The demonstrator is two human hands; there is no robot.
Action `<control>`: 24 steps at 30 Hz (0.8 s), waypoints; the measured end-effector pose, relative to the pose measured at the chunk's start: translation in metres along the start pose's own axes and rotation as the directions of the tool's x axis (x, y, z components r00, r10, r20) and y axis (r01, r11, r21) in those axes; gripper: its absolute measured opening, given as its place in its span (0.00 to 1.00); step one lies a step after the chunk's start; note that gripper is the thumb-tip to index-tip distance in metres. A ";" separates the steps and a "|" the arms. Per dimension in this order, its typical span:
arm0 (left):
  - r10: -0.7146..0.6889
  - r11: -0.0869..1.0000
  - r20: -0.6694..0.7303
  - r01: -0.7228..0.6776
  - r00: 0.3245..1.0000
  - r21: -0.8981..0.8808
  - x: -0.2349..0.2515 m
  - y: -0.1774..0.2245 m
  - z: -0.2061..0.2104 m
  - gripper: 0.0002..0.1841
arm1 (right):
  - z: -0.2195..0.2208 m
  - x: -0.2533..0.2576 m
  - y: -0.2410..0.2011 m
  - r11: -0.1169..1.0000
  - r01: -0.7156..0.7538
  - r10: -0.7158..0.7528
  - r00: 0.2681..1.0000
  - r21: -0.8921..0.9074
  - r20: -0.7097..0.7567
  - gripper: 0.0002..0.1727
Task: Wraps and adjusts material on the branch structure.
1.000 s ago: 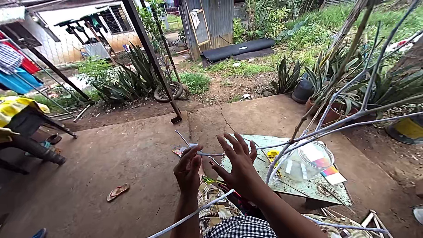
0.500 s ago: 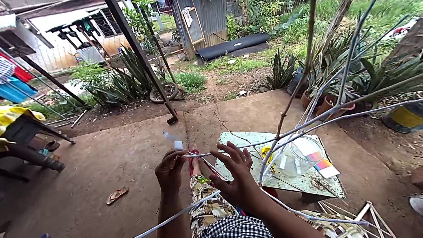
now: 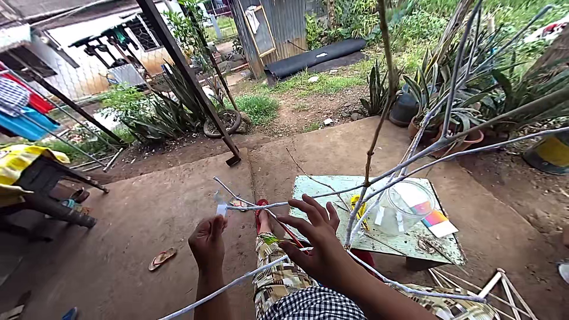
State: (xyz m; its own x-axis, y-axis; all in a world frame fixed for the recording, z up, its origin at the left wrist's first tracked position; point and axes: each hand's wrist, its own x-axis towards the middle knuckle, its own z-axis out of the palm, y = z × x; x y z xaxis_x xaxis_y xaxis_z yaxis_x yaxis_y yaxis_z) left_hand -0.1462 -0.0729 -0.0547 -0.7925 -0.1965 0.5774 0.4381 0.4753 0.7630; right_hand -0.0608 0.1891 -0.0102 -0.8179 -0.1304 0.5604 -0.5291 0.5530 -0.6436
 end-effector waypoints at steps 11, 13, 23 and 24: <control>-0.086 0.994 0.996 0.060 -0.012 0.087 -0.131 0.060 0.011 0.14 | -0.002 -0.065 0.031 0.874 -0.195 -0.062 0.864 0.446 0.500 0.25; 0.073 0.993 0.979 0.080 0.189 -0.090 -0.119 0.095 0.020 0.11 | -0.005 -0.075 0.033 0.800 -0.346 0.012 0.826 0.490 0.564 0.28; 0.416 0.722 0.839 0.434 0.350 -0.539 -0.102 0.117 0.068 0.11 | -0.120 -0.132 0.022 0.689 -0.497 0.239 0.843 0.527 0.483 0.15; 0.419 0.683 0.848 0.503 0.324 -0.529 -0.107 0.115 0.072 0.11 | -0.132 -0.137 0.025 0.737 -0.456 0.242 0.867 0.498 0.436 0.14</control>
State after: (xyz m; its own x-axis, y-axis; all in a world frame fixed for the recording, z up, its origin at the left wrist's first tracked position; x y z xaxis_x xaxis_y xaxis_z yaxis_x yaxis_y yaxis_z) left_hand -0.0417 0.0649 -0.0492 -0.4338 0.8627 0.2602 0.1252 -0.2282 0.9655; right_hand 0.0679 0.3294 -0.0336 -0.9357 -0.3376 0.1029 -0.1296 0.0573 -0.9899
